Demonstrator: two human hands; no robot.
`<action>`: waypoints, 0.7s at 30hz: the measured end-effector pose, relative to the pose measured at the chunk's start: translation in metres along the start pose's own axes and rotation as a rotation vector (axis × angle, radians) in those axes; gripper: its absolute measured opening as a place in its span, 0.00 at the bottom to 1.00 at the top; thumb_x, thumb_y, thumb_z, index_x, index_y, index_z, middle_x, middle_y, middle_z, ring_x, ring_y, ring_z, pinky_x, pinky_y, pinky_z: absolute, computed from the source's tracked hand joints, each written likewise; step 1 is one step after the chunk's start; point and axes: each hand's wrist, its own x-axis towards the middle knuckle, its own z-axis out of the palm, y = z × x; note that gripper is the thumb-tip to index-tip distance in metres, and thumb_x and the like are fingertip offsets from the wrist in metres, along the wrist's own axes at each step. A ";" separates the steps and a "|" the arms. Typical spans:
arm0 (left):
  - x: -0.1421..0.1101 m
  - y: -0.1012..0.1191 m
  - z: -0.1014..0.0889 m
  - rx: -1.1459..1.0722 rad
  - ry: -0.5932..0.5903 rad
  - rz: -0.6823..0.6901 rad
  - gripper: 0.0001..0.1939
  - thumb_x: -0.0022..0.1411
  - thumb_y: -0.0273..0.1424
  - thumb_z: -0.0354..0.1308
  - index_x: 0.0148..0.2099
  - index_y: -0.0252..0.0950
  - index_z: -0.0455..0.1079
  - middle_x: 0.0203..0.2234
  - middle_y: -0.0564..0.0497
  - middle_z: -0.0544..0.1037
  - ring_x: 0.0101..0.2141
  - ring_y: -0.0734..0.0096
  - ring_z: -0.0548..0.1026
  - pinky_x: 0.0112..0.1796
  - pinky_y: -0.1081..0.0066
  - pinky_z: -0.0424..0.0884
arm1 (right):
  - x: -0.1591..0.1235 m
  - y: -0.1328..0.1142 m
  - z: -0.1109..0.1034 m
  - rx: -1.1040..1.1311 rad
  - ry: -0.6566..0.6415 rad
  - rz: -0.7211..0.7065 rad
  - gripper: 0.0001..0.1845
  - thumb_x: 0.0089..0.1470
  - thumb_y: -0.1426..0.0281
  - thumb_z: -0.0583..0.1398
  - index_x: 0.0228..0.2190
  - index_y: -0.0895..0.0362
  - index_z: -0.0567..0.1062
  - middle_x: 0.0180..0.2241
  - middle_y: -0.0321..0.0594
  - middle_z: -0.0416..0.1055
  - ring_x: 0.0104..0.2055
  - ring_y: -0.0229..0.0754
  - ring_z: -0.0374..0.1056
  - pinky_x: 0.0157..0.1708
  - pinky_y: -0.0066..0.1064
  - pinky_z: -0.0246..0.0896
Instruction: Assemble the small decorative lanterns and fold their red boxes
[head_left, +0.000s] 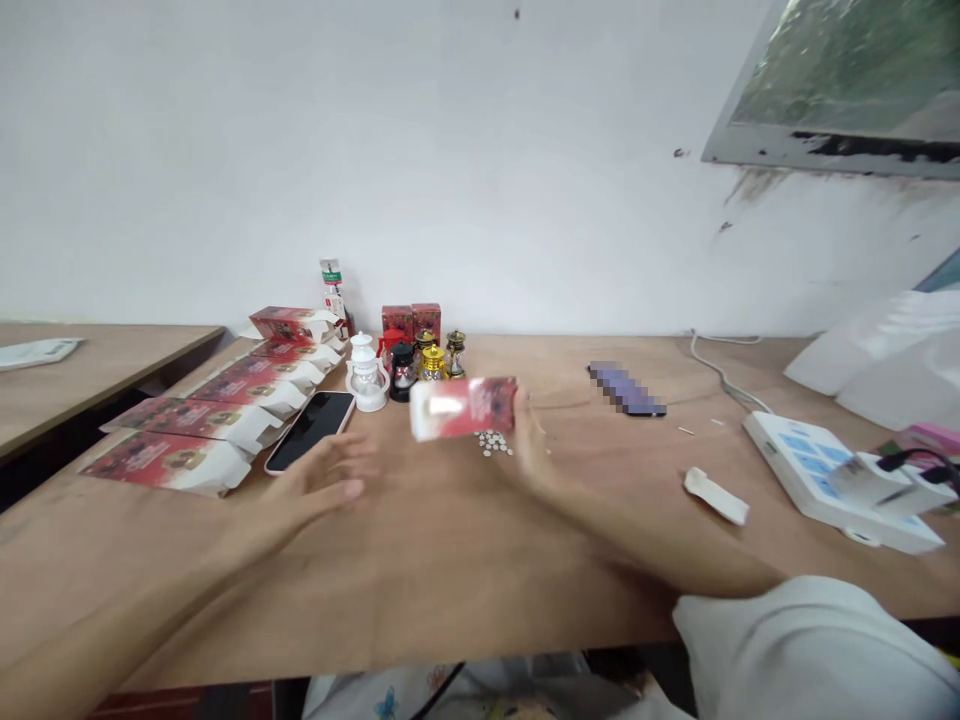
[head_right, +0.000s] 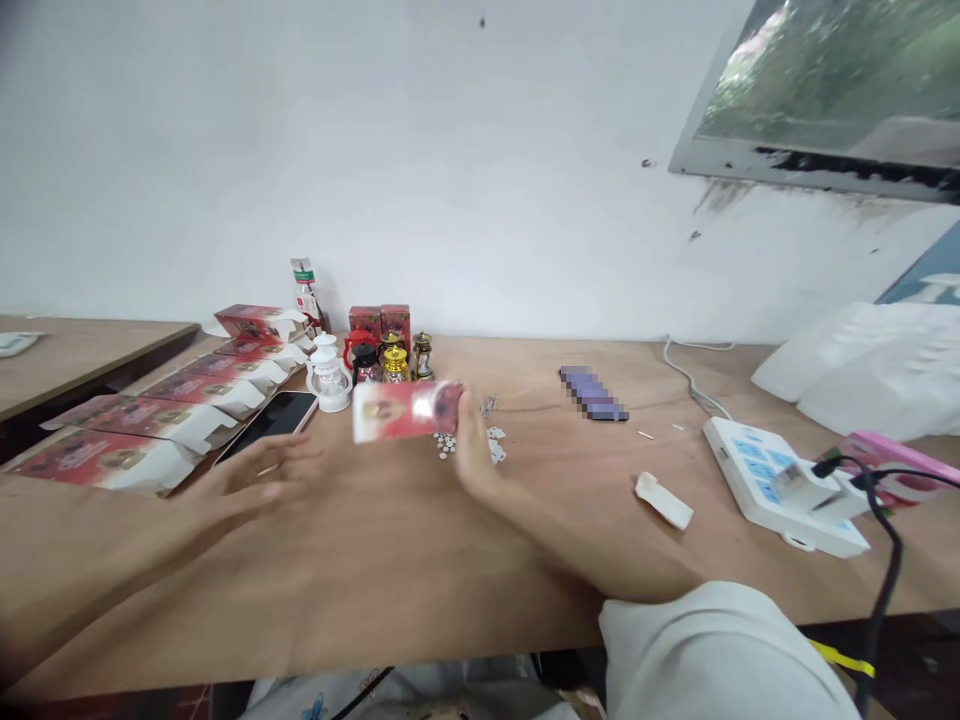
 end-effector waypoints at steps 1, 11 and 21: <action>0.019 -0.006 0.011 0.000 -0.007 -0.066 0.29 0.37 0.30 0.73 0.45 0.40 0.71 0.40 0.45 0.78 0.42 0.56 0.77 0.37 0.67 0.75 | -0.018 -0.002 0.005 -0.063 0.008 -0.035 0.35 0.57 0.43 0.43 0.47 0.54 0.71 0.49 0.44 0.71 0.56 0.46 0.63 0.56 0.42 0.58; 0.063 -0.047 0.057 -0.151 -0.039 -0.172 0.31 0.33 0.36 0.74 0.42 0.33 0.68 0.33 0.48 0.80 0.33 0.61 0.79 0.36 0.67 0.75 | -0.045 -0.002 -0.007 -0.254 -0.127 -0.211 0.28 0.62 0.53 0.44 0.54 0.54 0.66 0.52 0.44 0.68 0.56 0.45 0.62 0.58 0.41 0.54; 0.081 -0.037 0.038 -0.190 -0.003 -0.227 0.25 0.39 0.33 0.70 0.41 0.33 0.70 0.31 0.47 0.81 0.33 0.61 0.79 0.36 0.67 0.76 | -0.038 -0.008 -0.009 -0.271 -0.104 -0.323 0.19 0.62 0.61 0.46 0.45 0.50 0.73 0.48 0.42 0.67 0.54 0.43 0.62 0.53 0.37 0.57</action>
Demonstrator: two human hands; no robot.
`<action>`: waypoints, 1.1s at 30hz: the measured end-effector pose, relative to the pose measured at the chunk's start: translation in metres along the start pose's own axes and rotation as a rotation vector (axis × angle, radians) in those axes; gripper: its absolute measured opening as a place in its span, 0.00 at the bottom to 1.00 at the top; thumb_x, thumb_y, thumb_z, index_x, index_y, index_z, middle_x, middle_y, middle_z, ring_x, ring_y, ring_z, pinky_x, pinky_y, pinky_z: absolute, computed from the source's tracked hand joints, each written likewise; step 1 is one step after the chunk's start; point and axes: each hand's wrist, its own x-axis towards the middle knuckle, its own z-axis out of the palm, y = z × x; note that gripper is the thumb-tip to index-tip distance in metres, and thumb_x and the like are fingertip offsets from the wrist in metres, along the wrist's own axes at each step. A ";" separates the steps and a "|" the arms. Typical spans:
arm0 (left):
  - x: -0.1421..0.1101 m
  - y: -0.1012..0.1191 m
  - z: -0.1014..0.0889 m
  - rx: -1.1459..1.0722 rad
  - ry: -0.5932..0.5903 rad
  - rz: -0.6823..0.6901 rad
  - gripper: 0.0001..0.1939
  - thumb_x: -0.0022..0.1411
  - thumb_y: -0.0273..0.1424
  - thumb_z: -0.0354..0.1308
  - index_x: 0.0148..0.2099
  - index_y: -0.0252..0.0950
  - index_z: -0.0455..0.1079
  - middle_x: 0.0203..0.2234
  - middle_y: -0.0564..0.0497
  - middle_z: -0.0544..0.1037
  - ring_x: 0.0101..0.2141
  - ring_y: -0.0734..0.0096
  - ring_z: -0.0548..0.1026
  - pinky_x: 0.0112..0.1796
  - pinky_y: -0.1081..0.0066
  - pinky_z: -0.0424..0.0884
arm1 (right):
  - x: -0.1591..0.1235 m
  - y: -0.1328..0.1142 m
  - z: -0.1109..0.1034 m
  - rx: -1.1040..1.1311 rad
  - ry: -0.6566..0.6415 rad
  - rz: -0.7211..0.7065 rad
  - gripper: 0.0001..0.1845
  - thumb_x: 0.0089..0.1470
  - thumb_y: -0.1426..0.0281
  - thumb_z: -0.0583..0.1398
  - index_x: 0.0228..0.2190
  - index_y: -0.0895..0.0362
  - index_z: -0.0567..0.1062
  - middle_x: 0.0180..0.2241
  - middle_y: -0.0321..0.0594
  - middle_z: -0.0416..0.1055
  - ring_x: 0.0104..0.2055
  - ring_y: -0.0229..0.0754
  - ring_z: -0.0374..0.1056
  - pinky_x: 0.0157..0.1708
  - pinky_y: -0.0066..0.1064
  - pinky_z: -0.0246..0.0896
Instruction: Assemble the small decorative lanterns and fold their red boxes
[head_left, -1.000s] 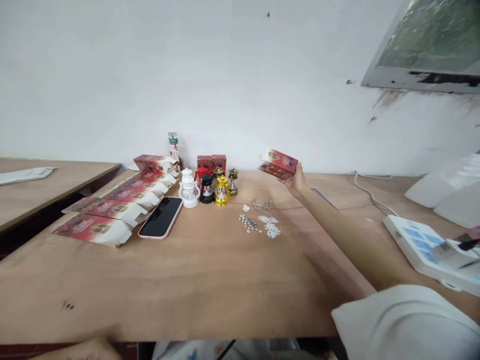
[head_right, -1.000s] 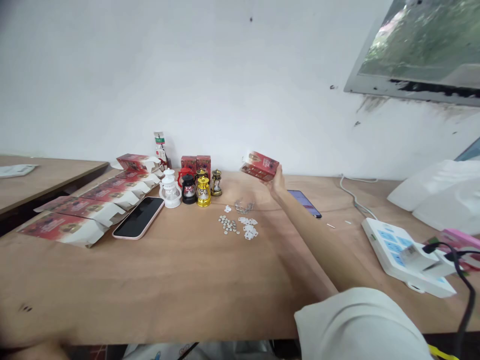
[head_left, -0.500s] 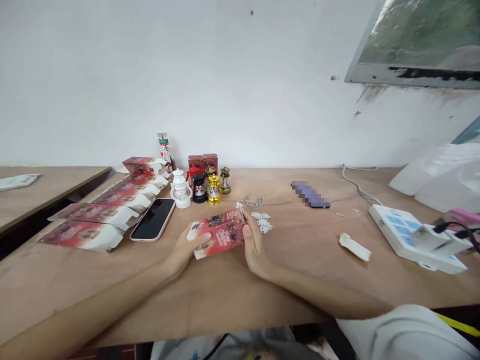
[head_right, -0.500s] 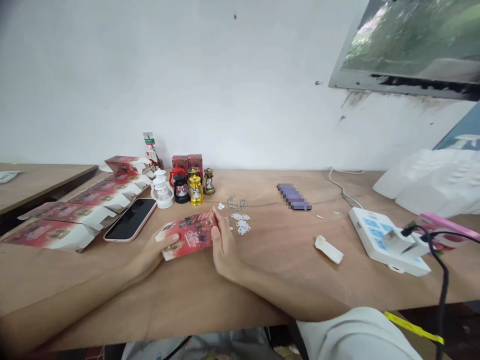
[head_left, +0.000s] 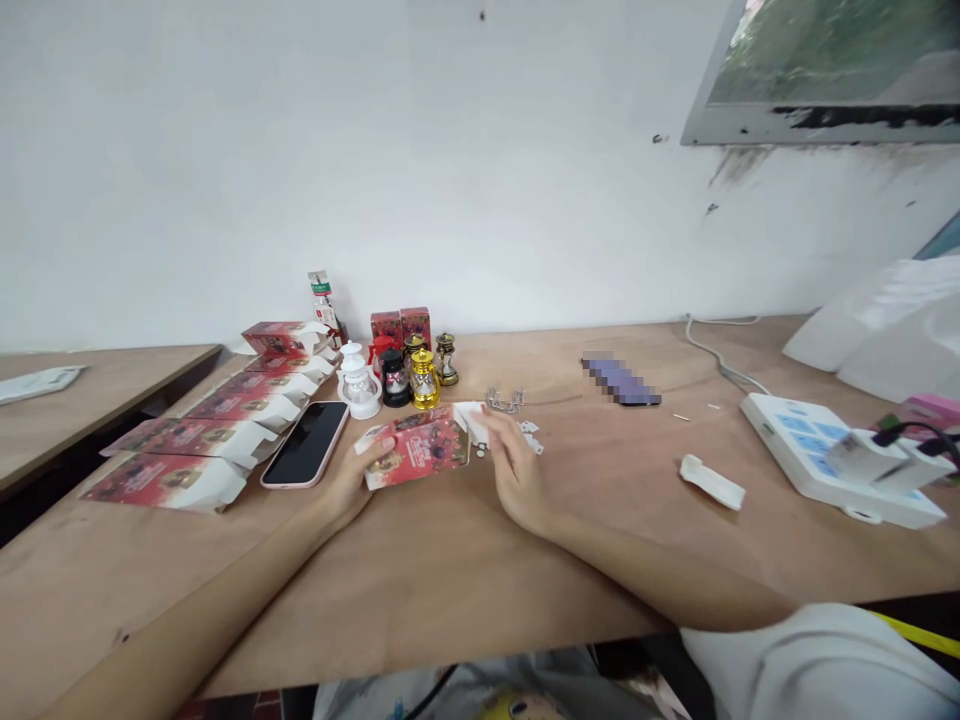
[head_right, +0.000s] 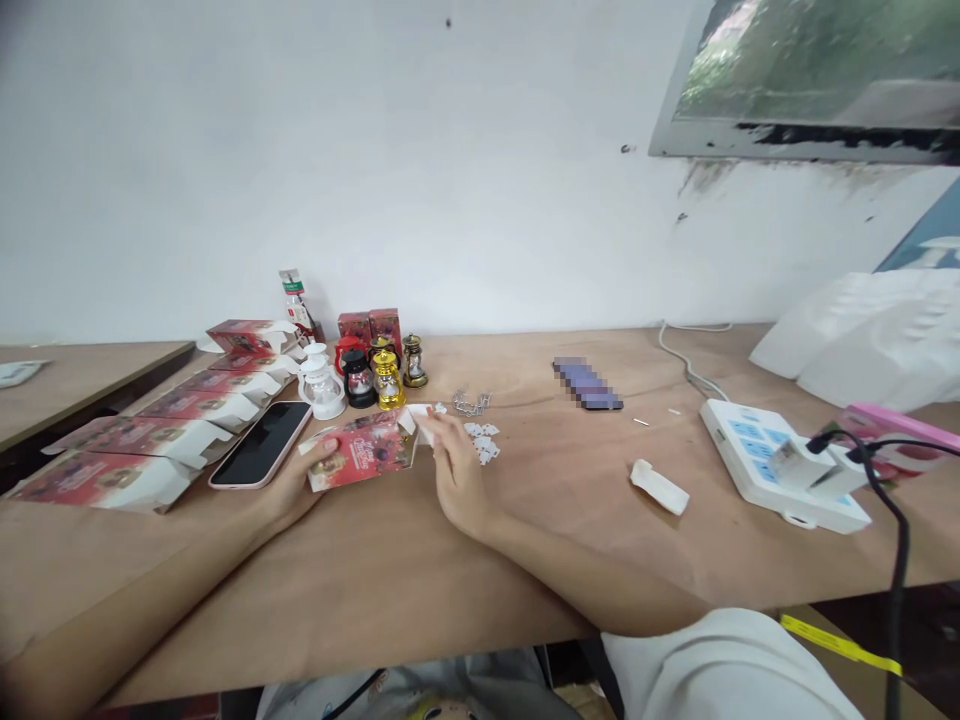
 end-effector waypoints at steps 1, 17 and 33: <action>0.000 0.001 0.000 -0.008 0.003 0.003 0.24 0.40 0.33 0.70 0.41 0.33 0.70 0.32 0.47 0.81 0.33 0.61 0.79 0.37 0.67 0.76 | 0.000 -0.003 -0.001 -0.006 -0.036 -0.014 0.18 0.62 0.61 0.47 0.43 0.50 0.74 0.48 0.42 0.67 0.53 0.43 0.62 0.53 0.37 0.58; -0.012 -0.006 0.001 0.100 0.011 0.099 0.29 0.37 0.34 0.72 0.43 0.35 0.67 0.36 0.46 0.79 0.36 0.58 0.78 0.35 0.66 0.75 | 0.004 0.008 0.008 0.117 -0.029 0.284 0.10 0.45 0.63 0.59 0.21 0.54 0.76 0.38 0.41 0.65 0.46 0.48 0.62 0.48 0.40 0.58; -0.001 0.008 -0.009 0.000 0.261 0.364 0.25 0.34 0.37 0.73 0.35 0.36 0.68 0.26 0.56 0.76 0.25 0.73 0.74 0.27 0.76 0.70 | 0.084 0.000 -0.027 0.118 0.241 0.214 0.16 0.46 0.56 0.63 0.21 0.57 0.75 0.45 0.46 0.63 0.50 0.49 0.62 0.46 0.42 0.65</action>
